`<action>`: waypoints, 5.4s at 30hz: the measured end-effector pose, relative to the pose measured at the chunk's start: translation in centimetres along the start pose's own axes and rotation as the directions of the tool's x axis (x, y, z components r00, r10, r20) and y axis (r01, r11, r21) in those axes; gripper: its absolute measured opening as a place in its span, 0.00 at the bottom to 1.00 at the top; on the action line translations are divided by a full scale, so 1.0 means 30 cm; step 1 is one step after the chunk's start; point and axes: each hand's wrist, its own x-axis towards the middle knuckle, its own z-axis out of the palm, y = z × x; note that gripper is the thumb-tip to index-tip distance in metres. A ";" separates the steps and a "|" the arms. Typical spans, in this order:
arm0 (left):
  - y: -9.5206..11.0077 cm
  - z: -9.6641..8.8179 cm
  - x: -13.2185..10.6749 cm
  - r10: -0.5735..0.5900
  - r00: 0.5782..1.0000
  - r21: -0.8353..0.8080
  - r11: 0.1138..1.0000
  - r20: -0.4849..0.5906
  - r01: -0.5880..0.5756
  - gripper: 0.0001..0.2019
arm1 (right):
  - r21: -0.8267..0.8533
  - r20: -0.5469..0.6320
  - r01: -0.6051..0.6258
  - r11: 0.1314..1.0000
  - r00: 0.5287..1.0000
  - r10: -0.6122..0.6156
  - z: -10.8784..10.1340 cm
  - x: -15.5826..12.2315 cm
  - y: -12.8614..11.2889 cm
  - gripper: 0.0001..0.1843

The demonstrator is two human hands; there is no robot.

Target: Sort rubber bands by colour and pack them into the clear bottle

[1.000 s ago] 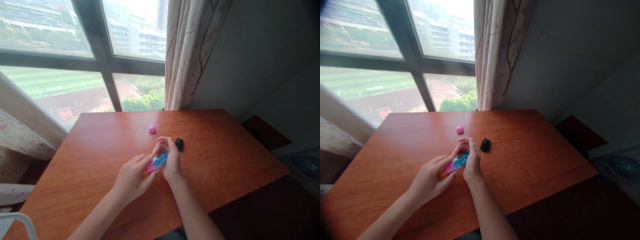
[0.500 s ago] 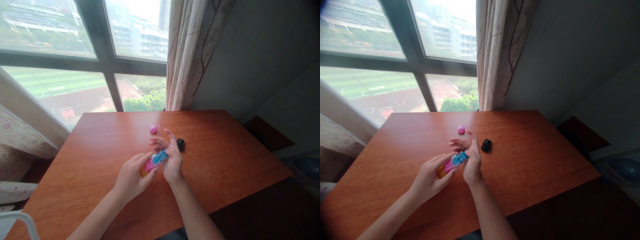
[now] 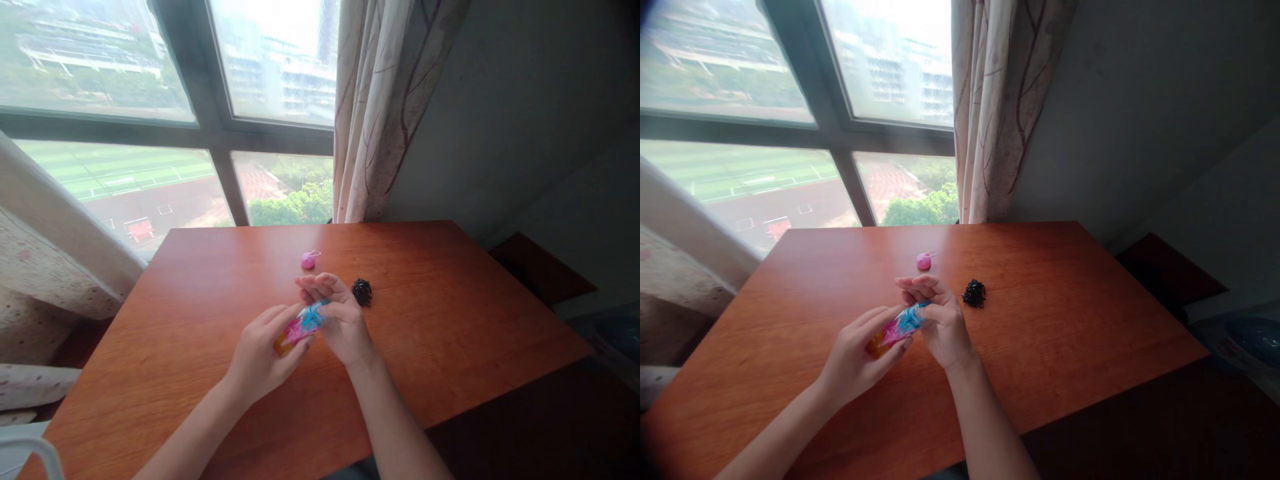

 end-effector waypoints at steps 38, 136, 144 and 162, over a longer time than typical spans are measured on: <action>-0.017 0.010 -0.006 -0.019 0.987 -0.020 1.000 0.159 0.023 0.17 | -0.202 -0.048 0.103 0.974 0.992 -0.114 0.015 0.023 -0.056 0.23; -0.038 0.016 0.011 0.154 0.988 -0.089 0.984 0.000 -0.153 0.20 | -0.993 0.047 0.083 -0.085 0.932 0.360 0.065 -0.008 -0.228 0.07; -0.033 0.016 0.008 0.007 0.999 -0.179 0.984 0.046 0.001 0.21 | -0.940 0.007 -0.089 0.328 0.959 0.283 -0.025 -0.037 -0.289 0.14; -0.079 0.036 0.011 -0.276 0.957 -0.409 0.866 0.091 0.289 0.22 | -0.679 0.264 0.169 -0.715 0.964 -0.022 -0.345 0.023 -0.197 0.27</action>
